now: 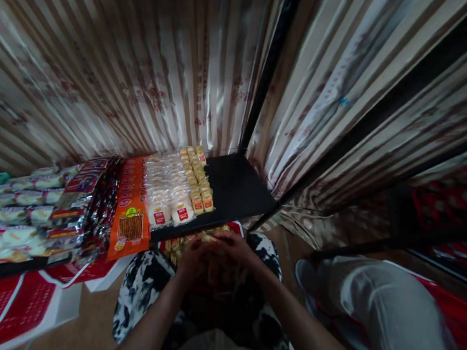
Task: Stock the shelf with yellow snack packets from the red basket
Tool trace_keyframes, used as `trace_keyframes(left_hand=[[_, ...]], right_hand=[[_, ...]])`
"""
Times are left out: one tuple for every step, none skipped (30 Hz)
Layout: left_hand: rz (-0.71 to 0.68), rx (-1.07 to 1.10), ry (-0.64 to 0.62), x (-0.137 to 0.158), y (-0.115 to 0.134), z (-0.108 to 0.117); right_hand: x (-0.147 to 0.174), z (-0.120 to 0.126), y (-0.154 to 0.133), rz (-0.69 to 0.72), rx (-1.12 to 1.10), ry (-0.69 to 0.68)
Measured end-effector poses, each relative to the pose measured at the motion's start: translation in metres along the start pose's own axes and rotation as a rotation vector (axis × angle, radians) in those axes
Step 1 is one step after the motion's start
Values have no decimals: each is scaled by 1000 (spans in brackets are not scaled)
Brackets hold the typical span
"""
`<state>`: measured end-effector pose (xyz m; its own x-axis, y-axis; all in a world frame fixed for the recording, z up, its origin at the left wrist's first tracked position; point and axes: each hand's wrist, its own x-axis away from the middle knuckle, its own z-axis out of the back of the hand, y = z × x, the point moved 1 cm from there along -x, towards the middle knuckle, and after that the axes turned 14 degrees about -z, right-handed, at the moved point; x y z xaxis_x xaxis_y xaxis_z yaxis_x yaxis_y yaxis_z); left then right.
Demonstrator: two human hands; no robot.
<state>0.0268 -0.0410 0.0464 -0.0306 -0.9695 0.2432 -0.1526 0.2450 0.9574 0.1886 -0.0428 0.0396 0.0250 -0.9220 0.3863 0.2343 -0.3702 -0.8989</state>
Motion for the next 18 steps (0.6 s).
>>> trace_keyframes(left_hand=[[-35,-1,-19,-1,7,-3],[-76,-11,-37,-2,13,-6],[-115,-28,-54,-4,18,-9],[-150,-55,-71,-6,23,-13],[-181,-90,-85,-9,28,-16],[-208,-130,-97,-13,33,-20],[-238,-177,-103,-17,38,-25],[-274,-233,-101,-22,44,-30],[-318,-294,-100,-27,51,-35],[-363,-356,-96,-32,58,-41],[-405,-414,-94,-36,67,-48],[-445,-466,-88,-40,75,-55],[-481,-506,-76,-44,82,-63],[-513,-531,-55,-48,88,-71],[-538,-539,-27,-52,93,-79],[-556,-527,-3,-56,95,-88],[-565,-504,13,-60,96,-96],[-565,-481,24,-65,94,-105]], right_hand=[[1,2,-3,8,-31,-26],[3,4,-6,13,-58,-50],[4,5,-9,13,-80,-70],[5,7,-13,12,-99,-84],[6,8,-17,12,-116,-92],[6,11,-21,13,-134,-95],[6,13,-25,16,-151,-95],[4,17,-30,21,-167,-88],[2,21,-35,31,-177,-71],[-1,26,-40,45,-181,-39],[-5,32,-45,63,-180,5],[-10,38,-50,82,-178,53],[-16,44,-55,101,-178,100],[-25,51,-60,117,-178,143],[-34,57,-64,130,-178,183],[-45,63,-68,139,-179,222],[-57,69,-71,145,-177,259],[-70,73,-74,149,-173,294]])
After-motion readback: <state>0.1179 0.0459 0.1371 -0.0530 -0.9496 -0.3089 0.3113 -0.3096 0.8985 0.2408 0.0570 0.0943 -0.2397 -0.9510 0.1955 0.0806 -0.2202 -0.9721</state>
